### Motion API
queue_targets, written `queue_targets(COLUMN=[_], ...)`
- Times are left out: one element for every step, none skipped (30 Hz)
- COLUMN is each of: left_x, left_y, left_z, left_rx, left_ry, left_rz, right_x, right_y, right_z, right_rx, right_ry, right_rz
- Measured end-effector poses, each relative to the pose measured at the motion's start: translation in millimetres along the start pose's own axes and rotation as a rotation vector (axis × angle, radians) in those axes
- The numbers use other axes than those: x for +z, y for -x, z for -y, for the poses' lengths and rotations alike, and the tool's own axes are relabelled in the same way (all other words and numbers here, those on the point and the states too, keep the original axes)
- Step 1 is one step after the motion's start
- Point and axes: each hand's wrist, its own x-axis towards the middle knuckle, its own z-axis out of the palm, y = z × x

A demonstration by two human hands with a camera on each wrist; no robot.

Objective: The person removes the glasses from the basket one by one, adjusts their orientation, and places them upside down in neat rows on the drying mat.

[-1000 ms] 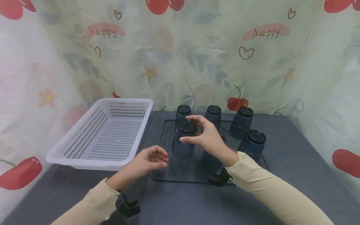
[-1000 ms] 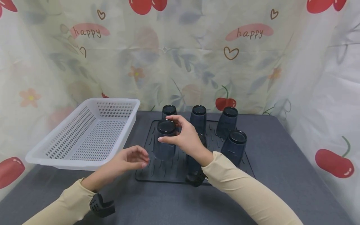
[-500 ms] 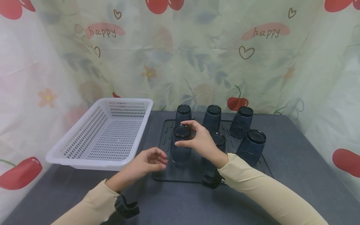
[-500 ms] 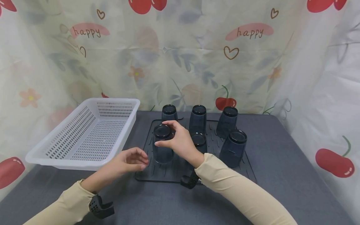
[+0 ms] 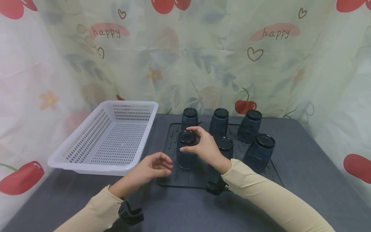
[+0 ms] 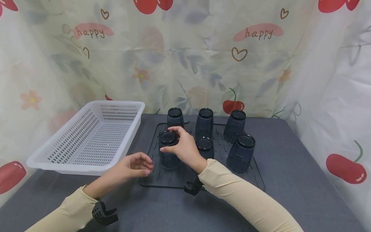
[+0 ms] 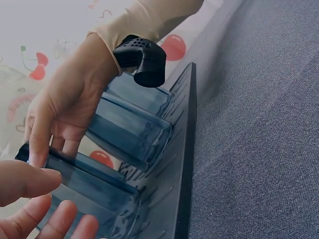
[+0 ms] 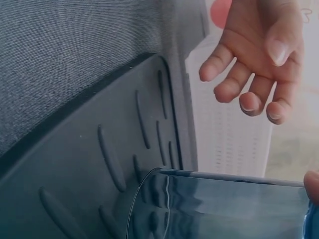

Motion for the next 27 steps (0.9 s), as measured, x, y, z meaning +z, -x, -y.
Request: queue_targets(left_x=[0.3,0.5,0.9,1.3,1.7,2.2,2.5,2.9,3.1,3.3,3.4,3.4,3.6,3.7,3.7,3.6,3.6,3.6,3.6,3.6,3.6,3.9,4.2,4.5,4.8,5.0,5.3], left_y=[0.1,0.1,0.1,0.0,-0.1,-0.3,-0.4,-0.6,-0.8,-0.9,-0.9,-0.9,-1.0,-1.1,-1.2,-1.2,-1.3,-1.5,-1.6,-1.8,-2.0,-2.3,-2.7,-3.1,-3.5,-3.9,-4.1], left_z=[-0.1,-0.2,-0.4,-0.6,-0.8,-1.1,-1.5,-1.8,-2.3,-2.6,-3.0,-3.3,-3.7,-4.0,-4.2,-4.4,-4.5,-4.5,-4.6,-4.7,-4.8,-5.0,-5.1,-5.2,-5.4,-5.5,-5.5], left_rx=[-0.002,-0.005,-0.008,-0.009,-0.009,-0.007,-0.008,-0.006,-0.001,0.003,0.005,0.008,0.008,0.01,0.011,0.012,0.013,0.016,0.018,0.02,0.023,0.025,0.029,0.031,0.032,0.034,0.034], left_ry=[0.001,0.001,0.005,0.004,0.005,0.003,0.002,0.001,-0.002,-0.006,-0.008,-0.011,-0.013,-0.015,-0.017,-0.018,-0.019,-0.02,-0.021,-0.02,-0.022,-0.021,-0.022,-0.024,-0.025,-0.026,-0.028], left_rz=[0.0,0.002,0.004,0.005,0.008,0.009,0.01,0.01,0.01,0.009,0.008,0.006,0.007,0.008,0.009,0.011,0.012,0.014,0.015,0.016,0.017,0.018,0.018,0.019,0.019,0.021,0.022], right_x=[0.6,1.2,1.8,2.4,3.0,3.5,4.0,4.4,4.9,5.3,5.7,6.1,6.2,6.4,6.6,6.7,6.8,6.9,7.0,6.9,6.8,6.7,6.6,6.6,6.7,6.8,7.3], right_y=[0.3,0.7,0.8,1.0,1.3,1.5,1.6,1.8,1.6,1.8,2.1,2.1,2.4,2.6,2.6,2.9,2.8,2.4,2.0,1.8,1.7,1.6,1.6,1.8,2.1,2.5,2.7], right_z=[-0.7,-1.2,-2.2,-3.0,-3.7,-4.2,-4.7,-5.1,-5.6,-5.3,-4.8,-4.7,-4.7,-4.6,-4.6,-4.4,-4.8,-5.5,-6.2,-6.8,-7.3,-7.8,-8.2,-8.2,-7.9,-7.8,-8.1], right_rx=[0.002,0.006,0.008,0.01,0.012,0.013,0.013,0.012,0.01,0.009,0.01,0.01,0.013,0.016,0.018,0.021,0.025,0.026,0.027,0.027,0.028,0.029,0.03,0.029,0.03,0.032,0.03], right_ry=[0.009,0.019,0.027,0.03,0.032,0.033,0.032,0.028,0.026,0.021,0.022,0.023,0.025,0.028,0.03,0.034,0.04,0.048,0.056,0.065,0.072,0.08,0.084,0.089,0.09,0.091,0.092], right_rz=[0.001,0.0,-0.001,-0.001,-0.003,-0.005,-0.007,-0.01,-0.013,-0.014,-0.014,-0.013,-0.014,-0.014,-0.012,-0.009,-0.009,-0.008,-0.006,-0.004,-0.002,-0.002,-0.001,0.0,0.002,0.005,0.007])
